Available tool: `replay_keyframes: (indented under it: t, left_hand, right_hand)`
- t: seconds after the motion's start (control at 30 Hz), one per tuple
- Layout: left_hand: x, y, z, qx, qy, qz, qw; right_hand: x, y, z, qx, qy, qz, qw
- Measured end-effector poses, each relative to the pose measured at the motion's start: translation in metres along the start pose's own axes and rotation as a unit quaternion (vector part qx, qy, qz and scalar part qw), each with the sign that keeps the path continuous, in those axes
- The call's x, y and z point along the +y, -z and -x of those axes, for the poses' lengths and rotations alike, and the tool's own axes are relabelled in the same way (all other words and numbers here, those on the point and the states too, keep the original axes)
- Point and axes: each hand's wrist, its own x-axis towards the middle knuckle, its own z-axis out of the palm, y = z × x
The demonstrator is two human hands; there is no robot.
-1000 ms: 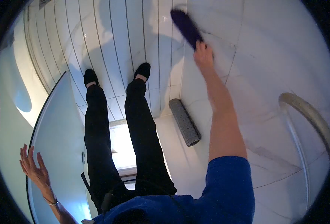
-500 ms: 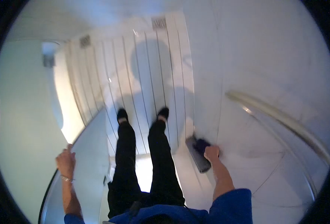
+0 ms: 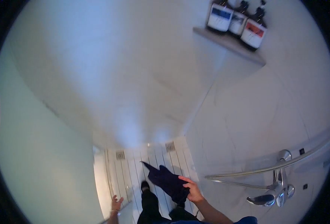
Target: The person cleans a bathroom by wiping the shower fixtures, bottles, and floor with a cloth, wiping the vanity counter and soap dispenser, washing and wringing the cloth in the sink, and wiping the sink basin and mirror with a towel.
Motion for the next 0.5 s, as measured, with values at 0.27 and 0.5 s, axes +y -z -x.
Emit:
replay_keyframes:
  t: [0.27, 0.5]
  left_hand:
    - [0.433, 0.034, 0.136, -0.539, -0.289, 0.347, 0.711]
    - [0.668, 0.050, 0.193, -0.243, -0.725, -0.032, 0.644]
  right_hand:
    - [-0.132, -0.194, 0.074, -0.294, 0.281, -0.130, 0.904]
    - [-0.183, -0.238, 0.039, 0.022, 0.591, 0.106, 0.799]
